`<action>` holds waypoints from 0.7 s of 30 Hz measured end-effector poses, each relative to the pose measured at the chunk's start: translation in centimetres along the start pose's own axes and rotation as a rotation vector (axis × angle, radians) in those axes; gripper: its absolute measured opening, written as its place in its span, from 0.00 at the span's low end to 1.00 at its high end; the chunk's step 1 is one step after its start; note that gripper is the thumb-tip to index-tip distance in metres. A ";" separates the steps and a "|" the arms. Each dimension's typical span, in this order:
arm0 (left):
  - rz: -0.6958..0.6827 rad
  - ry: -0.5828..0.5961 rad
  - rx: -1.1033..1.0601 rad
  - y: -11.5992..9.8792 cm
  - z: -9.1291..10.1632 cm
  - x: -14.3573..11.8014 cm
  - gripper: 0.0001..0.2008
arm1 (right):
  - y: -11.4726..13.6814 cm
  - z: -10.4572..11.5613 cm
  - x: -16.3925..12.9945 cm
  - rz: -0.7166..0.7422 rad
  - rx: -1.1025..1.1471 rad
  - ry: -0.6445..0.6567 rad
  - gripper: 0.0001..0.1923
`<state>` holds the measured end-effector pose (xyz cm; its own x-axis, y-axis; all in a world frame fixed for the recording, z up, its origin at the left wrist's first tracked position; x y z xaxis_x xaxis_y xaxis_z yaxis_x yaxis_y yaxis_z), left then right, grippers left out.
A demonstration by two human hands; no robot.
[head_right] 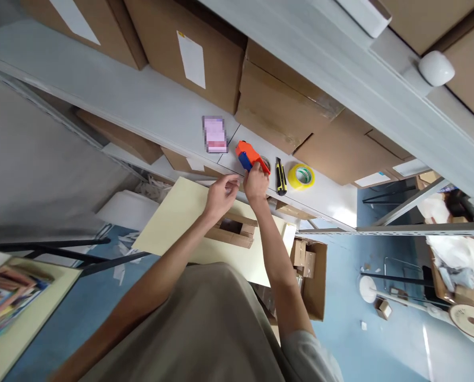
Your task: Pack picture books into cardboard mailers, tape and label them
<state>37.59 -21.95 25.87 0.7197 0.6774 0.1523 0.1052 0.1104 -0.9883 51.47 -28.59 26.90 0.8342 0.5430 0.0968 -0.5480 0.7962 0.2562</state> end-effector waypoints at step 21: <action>0.266 0.219 -0.211 3.5 6.8 -13.5 0.21 | -0.7 -1.7 -21.2 -0.115 0.808 0.306 0.26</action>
<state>23.54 -25.74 20.45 0.8678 0.4884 -0.0920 0.0175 -0.2150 -0.9765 34.12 -40.21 23.05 0.7649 0.6109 -0.2042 -0.1532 0.4804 0.8636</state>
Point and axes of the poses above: each hand's wrist, its own x-axis towards the middle knuckle, its own z-axis out of the back of the hand, y = z × x, the point moved 1 cm from there along x, towards the middle knuckle, and after that the axes turned 10 degrees about -x, right-handed, at the moved point
